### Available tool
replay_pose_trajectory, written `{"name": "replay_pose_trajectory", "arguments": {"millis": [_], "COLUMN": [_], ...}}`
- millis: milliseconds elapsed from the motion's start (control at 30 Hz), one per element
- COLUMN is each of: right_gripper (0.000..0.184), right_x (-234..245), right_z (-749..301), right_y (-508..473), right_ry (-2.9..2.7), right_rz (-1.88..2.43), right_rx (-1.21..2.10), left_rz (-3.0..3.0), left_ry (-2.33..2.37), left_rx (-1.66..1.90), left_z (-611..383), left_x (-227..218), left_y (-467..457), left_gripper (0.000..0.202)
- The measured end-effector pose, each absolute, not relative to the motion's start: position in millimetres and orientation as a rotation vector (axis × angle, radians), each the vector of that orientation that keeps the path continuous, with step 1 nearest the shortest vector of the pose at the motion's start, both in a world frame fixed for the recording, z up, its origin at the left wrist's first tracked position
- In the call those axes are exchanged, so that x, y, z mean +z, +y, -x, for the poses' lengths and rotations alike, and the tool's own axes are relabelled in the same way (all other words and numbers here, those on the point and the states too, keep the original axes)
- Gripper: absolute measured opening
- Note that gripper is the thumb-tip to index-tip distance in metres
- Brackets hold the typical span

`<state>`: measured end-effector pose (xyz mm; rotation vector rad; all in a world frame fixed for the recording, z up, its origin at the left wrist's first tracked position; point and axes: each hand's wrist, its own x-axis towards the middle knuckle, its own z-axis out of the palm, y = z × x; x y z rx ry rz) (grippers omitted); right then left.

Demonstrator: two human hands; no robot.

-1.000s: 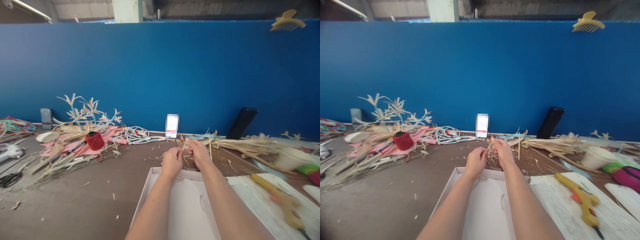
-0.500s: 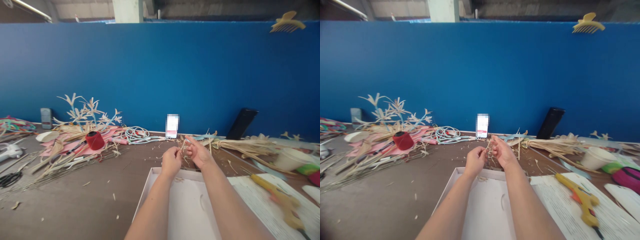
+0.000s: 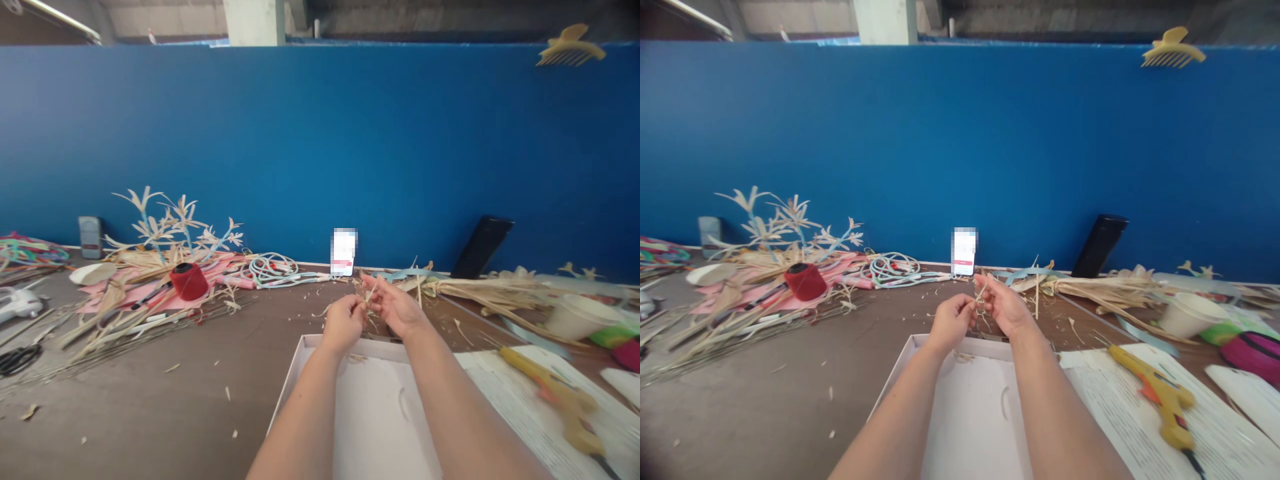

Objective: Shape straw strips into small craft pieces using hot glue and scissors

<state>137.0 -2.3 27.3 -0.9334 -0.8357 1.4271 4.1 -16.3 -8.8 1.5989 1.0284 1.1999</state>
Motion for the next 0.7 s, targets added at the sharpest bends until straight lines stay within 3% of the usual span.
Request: {"name": "replay_pose_trajectory", "arguments": {"millis": [267,700], "right_gripper": [0.020,0.024], "right_x": [25.2,21.6], "right_z": [-140.5,-143.8], "right_y": [-1.3,1.7], "right_ry": [-0.817,-0.893], "right_rz": [0.872,0.959], "right_rx": [1.449,1.265], "left_rz": [-1.373,-1.540], "left_ry": [0.916,0.985], "left_rx": [1.142,1.210], "left_z": [-3.7,-1.8], "left_x": [-1.4,-4.6], "left_y": [-16.6,-16.1], "left_gripper": [0.019,0.020]}}
